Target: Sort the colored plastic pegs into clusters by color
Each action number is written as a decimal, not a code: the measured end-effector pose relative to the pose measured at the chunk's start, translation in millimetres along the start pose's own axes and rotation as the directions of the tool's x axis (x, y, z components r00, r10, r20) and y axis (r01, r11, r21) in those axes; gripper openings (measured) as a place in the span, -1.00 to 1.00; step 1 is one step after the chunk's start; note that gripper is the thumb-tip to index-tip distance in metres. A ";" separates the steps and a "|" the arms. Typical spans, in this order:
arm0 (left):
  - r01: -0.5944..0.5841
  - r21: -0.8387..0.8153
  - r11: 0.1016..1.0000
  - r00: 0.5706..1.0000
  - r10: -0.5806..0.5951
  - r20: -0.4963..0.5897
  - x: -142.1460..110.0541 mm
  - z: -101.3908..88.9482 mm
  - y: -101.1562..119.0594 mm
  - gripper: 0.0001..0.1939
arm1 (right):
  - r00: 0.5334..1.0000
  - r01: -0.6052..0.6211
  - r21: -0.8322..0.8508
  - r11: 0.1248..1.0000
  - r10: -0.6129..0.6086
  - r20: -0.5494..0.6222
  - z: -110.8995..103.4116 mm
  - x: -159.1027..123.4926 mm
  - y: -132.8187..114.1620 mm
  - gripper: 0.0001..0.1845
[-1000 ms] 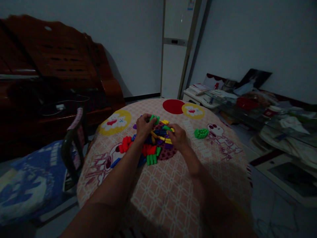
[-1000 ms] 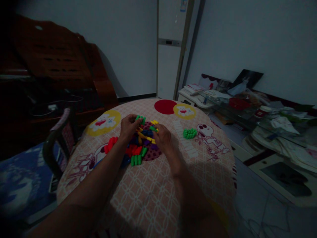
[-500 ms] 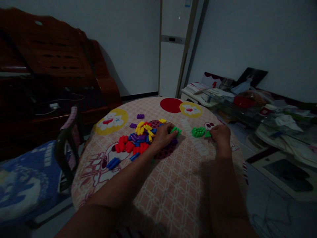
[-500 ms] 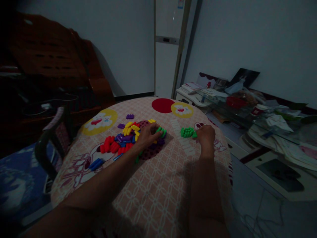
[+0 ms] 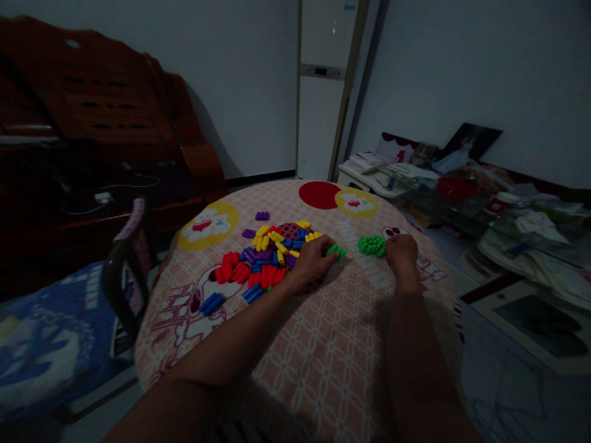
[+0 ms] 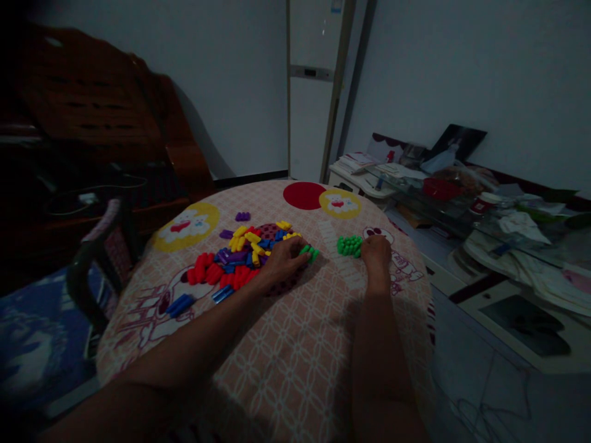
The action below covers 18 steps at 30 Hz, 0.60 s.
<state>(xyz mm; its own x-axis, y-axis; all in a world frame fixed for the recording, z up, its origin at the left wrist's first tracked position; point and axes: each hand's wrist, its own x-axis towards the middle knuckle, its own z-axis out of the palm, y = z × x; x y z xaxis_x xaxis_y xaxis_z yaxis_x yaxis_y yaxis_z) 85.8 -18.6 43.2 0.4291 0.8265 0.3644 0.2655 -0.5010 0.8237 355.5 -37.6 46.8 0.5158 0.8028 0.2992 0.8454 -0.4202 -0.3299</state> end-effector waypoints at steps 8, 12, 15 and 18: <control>0.053 -0.192 0.980 0.999 -0.051 0.014 0.7 5.1 -3.9 -0.87 | 0.987 -0.022 0.513 0.858 -0.062 0.148 -39.2 -15.0 -38.4 -0.76; 0.045 -0.291 0.956 0.999 -0.043 0.015 -0.3 6.1 -2.2 -0.85 | 0.829 -0.032 0.724 0.689 -0.386 0.404 -45.0 -30.0 -62.7 -0.73; 0.027 -0.303 0.953 1.000 -0.026 0.008 -1.0 7.1 -1.9 -0.84 | 0.745 -0.023 0.759 0.651 -0.495 0.447 -43.3 -35.0 -73.3 -0.74; 0.005 -0.302 0.953 1.000 -0.001 0.015 -1.3 7.9 -2.6 -0.82 | 0.745 -0.041 0.758 0.651 -0.485 0.457 -43.9 -32.2 -69.9 -0.78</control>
<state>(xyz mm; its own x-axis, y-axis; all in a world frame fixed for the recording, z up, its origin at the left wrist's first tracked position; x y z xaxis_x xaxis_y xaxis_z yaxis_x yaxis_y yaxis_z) 91.4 -20.4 37.2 0.4418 0.8229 0.3574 -0.0056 -0.3958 0.9183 285.9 -52.6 99.5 -0.0894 0.9957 -0.0259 0.4237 0.0145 -0.9057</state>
